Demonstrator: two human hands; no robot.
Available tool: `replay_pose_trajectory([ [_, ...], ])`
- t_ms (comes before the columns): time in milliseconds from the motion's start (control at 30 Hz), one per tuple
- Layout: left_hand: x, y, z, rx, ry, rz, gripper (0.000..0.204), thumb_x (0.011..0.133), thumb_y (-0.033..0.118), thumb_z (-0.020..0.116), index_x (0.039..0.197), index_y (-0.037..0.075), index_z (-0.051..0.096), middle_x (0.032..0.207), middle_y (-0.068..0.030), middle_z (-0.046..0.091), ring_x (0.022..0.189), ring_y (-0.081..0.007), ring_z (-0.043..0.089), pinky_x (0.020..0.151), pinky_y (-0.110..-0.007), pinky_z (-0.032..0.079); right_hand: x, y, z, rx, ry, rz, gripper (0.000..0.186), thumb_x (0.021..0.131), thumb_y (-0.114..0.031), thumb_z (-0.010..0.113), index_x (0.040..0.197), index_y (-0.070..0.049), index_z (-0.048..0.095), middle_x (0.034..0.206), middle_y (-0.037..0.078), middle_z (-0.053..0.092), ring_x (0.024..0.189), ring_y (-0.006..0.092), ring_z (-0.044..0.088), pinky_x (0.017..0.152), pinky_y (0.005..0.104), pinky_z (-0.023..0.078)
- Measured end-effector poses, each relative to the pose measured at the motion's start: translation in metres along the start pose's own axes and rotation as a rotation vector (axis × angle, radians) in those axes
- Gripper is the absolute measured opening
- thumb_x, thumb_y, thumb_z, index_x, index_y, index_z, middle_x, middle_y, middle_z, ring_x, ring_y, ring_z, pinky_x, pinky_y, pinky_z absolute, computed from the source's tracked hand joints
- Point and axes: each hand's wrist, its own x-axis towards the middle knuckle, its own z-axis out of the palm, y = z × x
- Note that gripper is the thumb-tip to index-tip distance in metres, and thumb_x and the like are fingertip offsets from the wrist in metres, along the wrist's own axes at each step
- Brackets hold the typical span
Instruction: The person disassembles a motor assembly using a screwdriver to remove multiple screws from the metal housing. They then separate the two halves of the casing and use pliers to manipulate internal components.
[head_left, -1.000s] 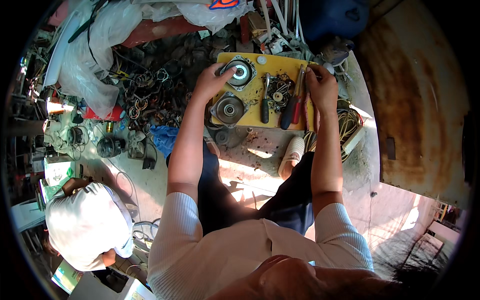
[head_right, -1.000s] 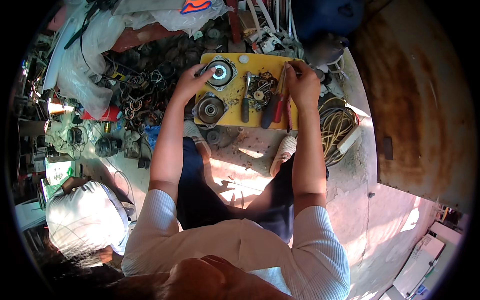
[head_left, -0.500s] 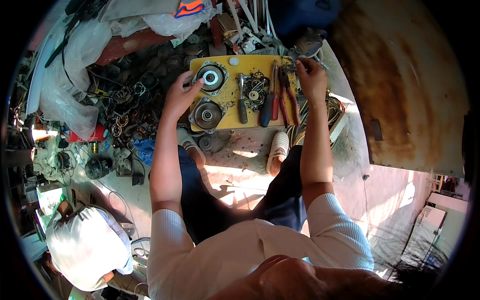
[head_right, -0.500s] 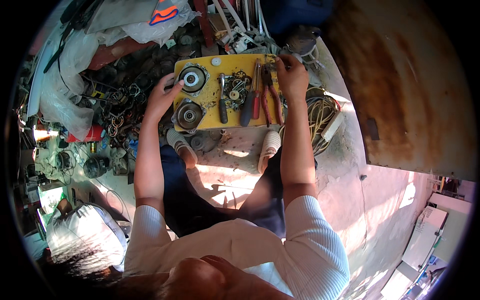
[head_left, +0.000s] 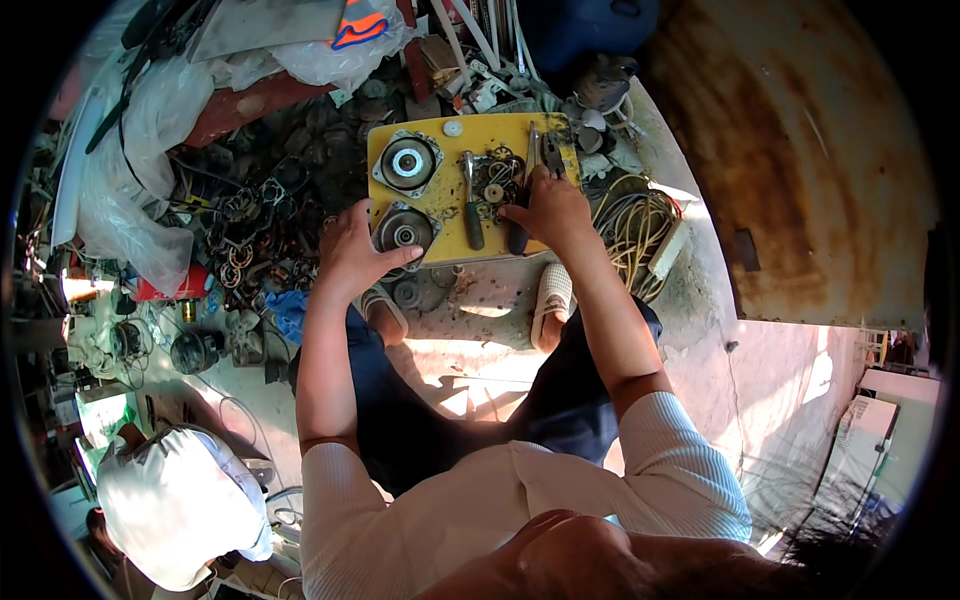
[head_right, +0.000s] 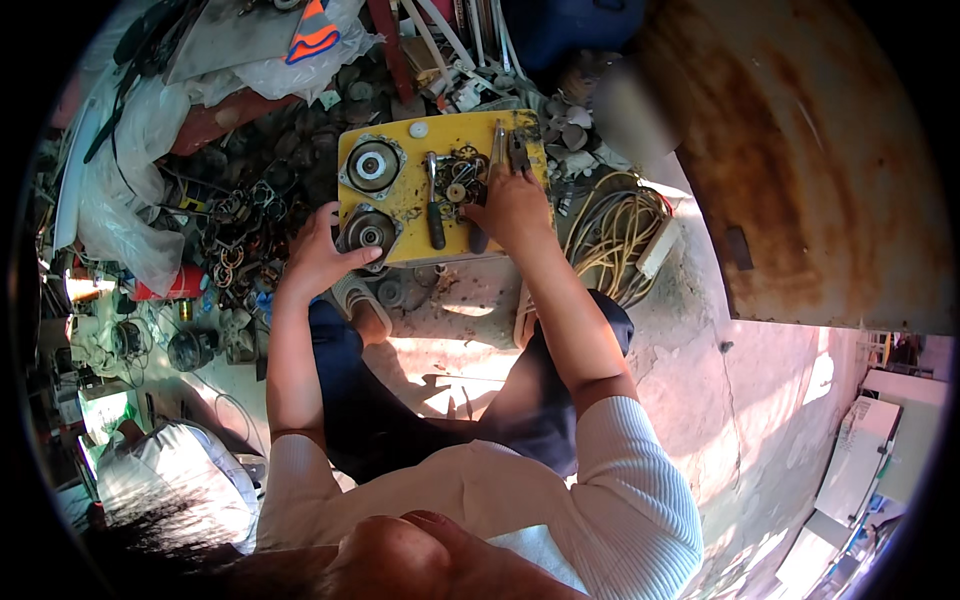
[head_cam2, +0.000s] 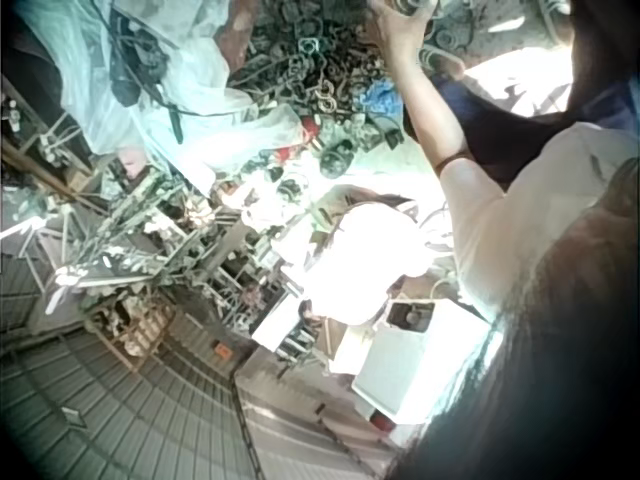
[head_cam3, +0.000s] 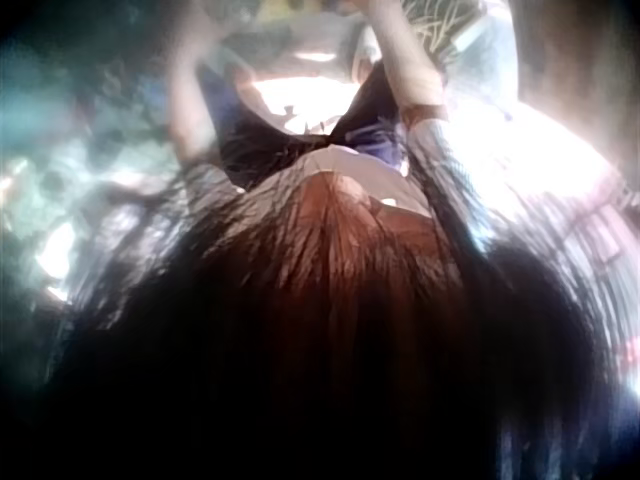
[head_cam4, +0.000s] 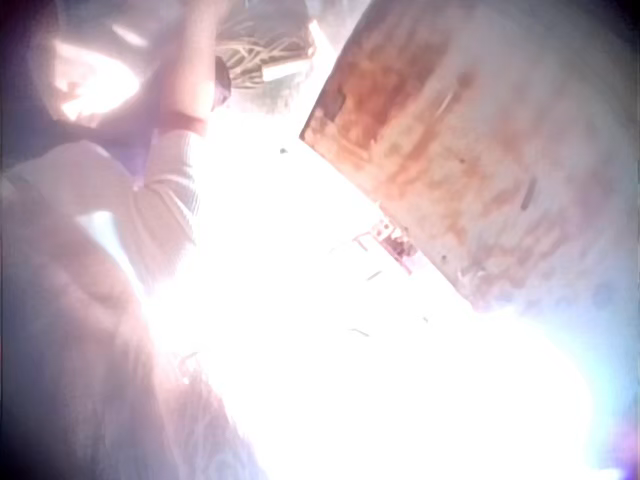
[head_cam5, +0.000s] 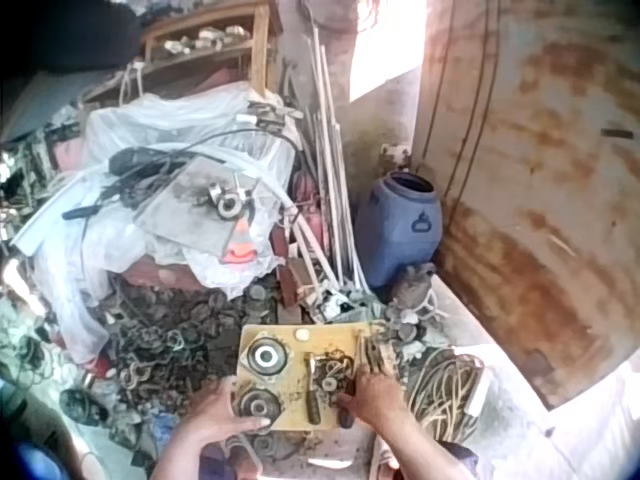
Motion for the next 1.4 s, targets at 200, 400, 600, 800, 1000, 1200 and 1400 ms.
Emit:
replay_pose_trajectory([
  [200, -0.018, 0.023, 0.015, 0.171, -0.009, -0.025, 0.108, 0.061, 0.05, 0.087, 0.145, 0.006, 0.036, 0.136, -0.0192, 0.048, 0.13, -0.0379, 0.042, 0.113, -0.055, 0.024, -0.007, -0.012, 0.009, -0.062, 0.072, -0.029, 0.072, 0.076, -0.042, 0.077, 0.123, 0.0, 0.041, 0.099, 0.024, 0.068, 0.1, 0.0344, 0.067, 0.105, 0.036, 0.043],
  [400, -0.016, 0.019, 0.011, 0.09, 0.021, -0.008, 0.094, 0.063, 0.04, 0.086, 0.139, 0.007, 0.042, 0.131, -0.0168, 0.052, 0.125, -0.0363, 0.047, 0.111, -0.051, 0.028, -0.012, -0.016, 0.009, -0.076, 0.131, -0.07, 0.063, 0.076, -0.037, 0.075, 0.12, -0.001, 0.046, 0.097, 0.024, 0.068, 0.098, 0.0347, 0.067, 0.107, 0.0367, 0.041],
  [600, -0.015, 0.018, -0.013, -0.268, 0.007, 0.054, 0.087, 0.064, 0.028, 0.087, 0.137, 0.006, 0.045, 0.131, -0.0196, 0.056, 0.124, -0.0348, 0.053, 0.107, -0.043, 0.039, -0.002, 0.003, 0.019, 0.026, 0.119, -0.048, 0.051, 0.071, -0.032, 0.073, 0.108, -0.002, 0.056, 0.096, 0.022, 0.068, 0.098, 0.035, 0.066, 0.102, 0.04, 0.046],
  [800, -0.011, 0.017, -0.011, -0.549, 0.011, 0.098, 0.085, 0.066, 0.026, 0.087, 0.137, 0.007, 0.044, 0.133, -0.0173, 0.055, 0.129, -0.0305, 0.05, 0.107, -0.04, 0.039, 0.004, -0.001, 0.014, 0.104, 0.128, 0.006, 0.046, 0.07, -0.035, 0.073, 0.101, -0.002, 0.065, 0.096, 0.021, 0.07, 0.097, 0.0352, 0.067, 0.088, 0.0433, 0.053],
  [1000, -0.005, 0.023, -0.012, -0.709, 0.048, 0.214, 0.085, 0.068, 0.022, 0.086, 0.139, 0.01, 0.042, 0.135, -0.0152, 0.051, 0.131, -0.0293, 0.048, 0.107, -0.04, 0.039, 0.017, 0.028, -0.013, 0.448, 0.006, 0.051, 0.05, 0.082, -0.046, 0.065, 0.099, 0.0, 0.068, 0.099, 0.027, 0.068, 0.098, 0.0407, 0.066, 0.086, 0.046, 0.051],
  [1200, 0.002, 0.047, -0.012, -0.495, 0.258, 0.311, 0.084, 0.068, 0.014, 0.084, 0.14, 0.01, 0.041, 0.136, -0.0132, 0.05, 0.128, -0.0269, 0.05, 0.107, -0.038, 0.04, 0.031, 0.036, -0.006, 0.649, 0.227, 0.071, 0.051, 0.1, -0.047, 0.047, 0.102, 0.002, 0.061, 0.099, 0.029, 0.066, 0.099, 0.0463, 0.062, 0.088, 0.0493, 0.046],
  [1400, 0.017, 0.055, -0.003, -0.301, 0.304, 0.358, 0.086, 0.067, 0.017, 0.085, 0.141, 0.012, 0.041, 0.134, -0.0141, 0.05, 0.13, -0.0328, 0.045, 0.108, -0.043, 0.039, 0.027, 0.004, -0.015, 1.448, -0.098, -0.101, 0.023, 0.095, -0.027, 0.068, 0.102, -0.008, 0.058, 0.083, 0.003, 0.065, 0.064, 0.0068, 0.057, 0.052, 0.0216, 0.042],
])
